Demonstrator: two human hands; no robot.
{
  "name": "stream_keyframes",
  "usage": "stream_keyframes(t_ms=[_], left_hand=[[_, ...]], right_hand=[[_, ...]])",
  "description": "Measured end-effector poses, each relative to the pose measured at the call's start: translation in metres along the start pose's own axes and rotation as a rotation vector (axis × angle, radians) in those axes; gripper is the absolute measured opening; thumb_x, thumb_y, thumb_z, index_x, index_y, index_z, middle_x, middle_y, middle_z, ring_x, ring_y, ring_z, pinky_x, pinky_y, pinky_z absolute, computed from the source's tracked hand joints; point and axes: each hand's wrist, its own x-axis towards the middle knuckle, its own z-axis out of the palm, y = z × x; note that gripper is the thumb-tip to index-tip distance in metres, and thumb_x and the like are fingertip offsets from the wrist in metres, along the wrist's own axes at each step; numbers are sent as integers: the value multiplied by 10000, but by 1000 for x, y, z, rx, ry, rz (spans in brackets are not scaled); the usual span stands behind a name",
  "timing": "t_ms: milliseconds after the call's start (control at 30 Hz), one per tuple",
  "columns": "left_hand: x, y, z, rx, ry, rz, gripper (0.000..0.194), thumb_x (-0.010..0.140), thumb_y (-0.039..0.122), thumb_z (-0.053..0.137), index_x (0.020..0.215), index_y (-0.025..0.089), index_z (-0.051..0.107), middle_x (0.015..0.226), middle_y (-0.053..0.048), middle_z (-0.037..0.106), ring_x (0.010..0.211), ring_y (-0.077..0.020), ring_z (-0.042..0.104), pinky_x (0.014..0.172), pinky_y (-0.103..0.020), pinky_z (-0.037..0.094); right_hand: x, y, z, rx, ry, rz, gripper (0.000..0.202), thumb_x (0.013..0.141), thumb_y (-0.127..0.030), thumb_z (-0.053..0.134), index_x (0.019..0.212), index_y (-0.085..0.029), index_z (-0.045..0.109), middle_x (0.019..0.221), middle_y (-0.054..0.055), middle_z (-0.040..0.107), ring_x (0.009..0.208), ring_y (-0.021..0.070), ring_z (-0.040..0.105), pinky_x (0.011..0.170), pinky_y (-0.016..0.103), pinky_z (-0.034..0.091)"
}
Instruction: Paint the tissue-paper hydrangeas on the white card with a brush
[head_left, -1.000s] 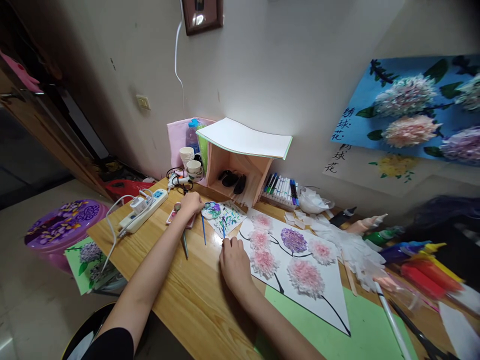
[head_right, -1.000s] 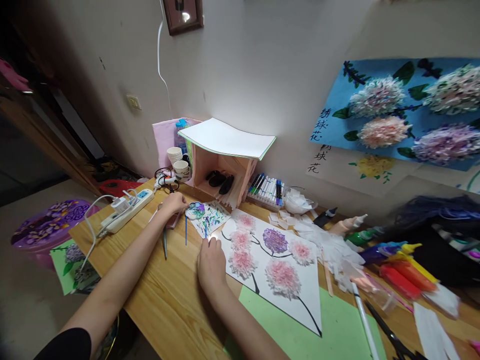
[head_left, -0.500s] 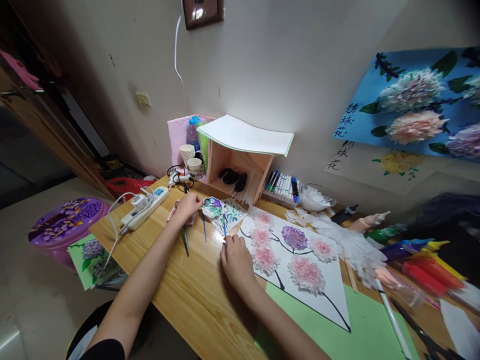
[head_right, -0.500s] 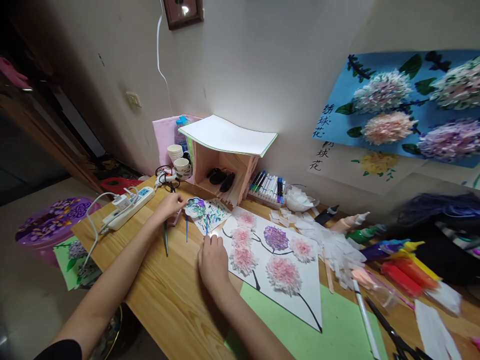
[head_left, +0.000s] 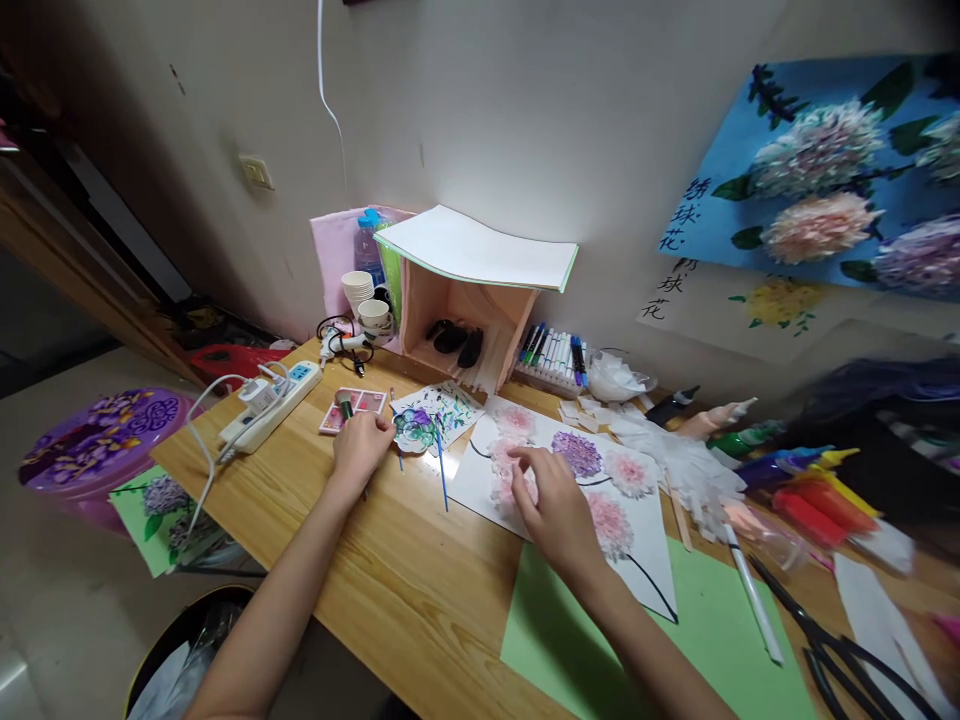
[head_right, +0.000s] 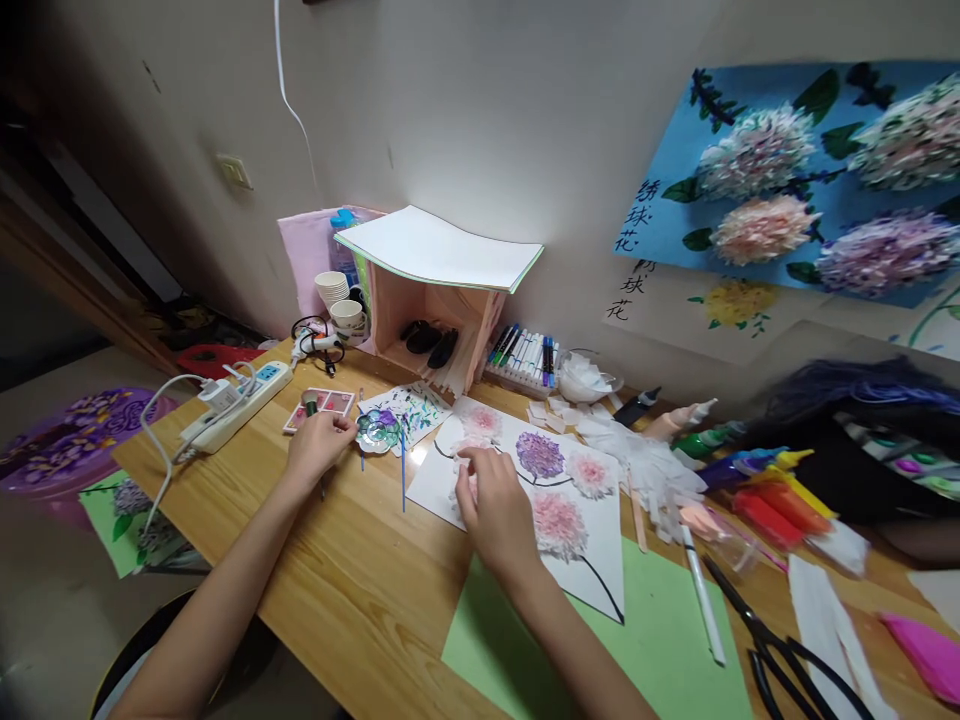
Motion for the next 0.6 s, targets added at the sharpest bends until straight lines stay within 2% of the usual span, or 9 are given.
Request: stream_keyframes(t_ms=[133,233,333,433,500,600], left_hand=[[2,-3,2,-20,-3,56,217,793,274,525,801,177,720,890,-97,748,848,-247,668,659,-278,431],[10,-10,-3,-25,-51,162,209,806,276,519,785,172,698,854,-84,741,817,-235,662,671,-275,439],[23,-17,-12,-25,-173,312,169,805,276,547,747,181,673,807,-44,726,777,-202,651,661,-255,450],[42,-21,-24,0,-302,442,152,841,280,547,812,177,655,816,-24,704,765,-171,637,686,-254,472],[56,-19,-30,40,-372,504,184,889,291,519,879,154,642,851,-35,685,782,-165,631,721,-291,494],[77,-9,-33,124,-489,602,245,894,329,555,1044,142,608,1031,-62,641,884,-183,626,781,-385,521]], right_hand=[[-6,15,-13,6,15,26,191,914,-269,403,1001,-206,561,868,56,619,841,204,547,753,331,421],[-8,22,-17,19,10,44,183,912,-277,408,996,-214,558,883,56,622,857,207,551,754,330,421],[-10,25,-18,32,0,58,180,911,-276,410,1000,-212,553,898,57,621,866,206,550,751,328,419],[-12,27,-19,44,-16,63,184,913,-284,405,995,-211,553,883,56,611,859,205,542,749,330,417],[-14,27,-19,49,-30,59,186,915,-288,400,993,-212,551,880,56,608,859,206,539,755,333,416],[-15,28,-17,56,-45,52,187,918,-291,397,997,-211,547,885,54,608,867,203,538,765,332,415]])
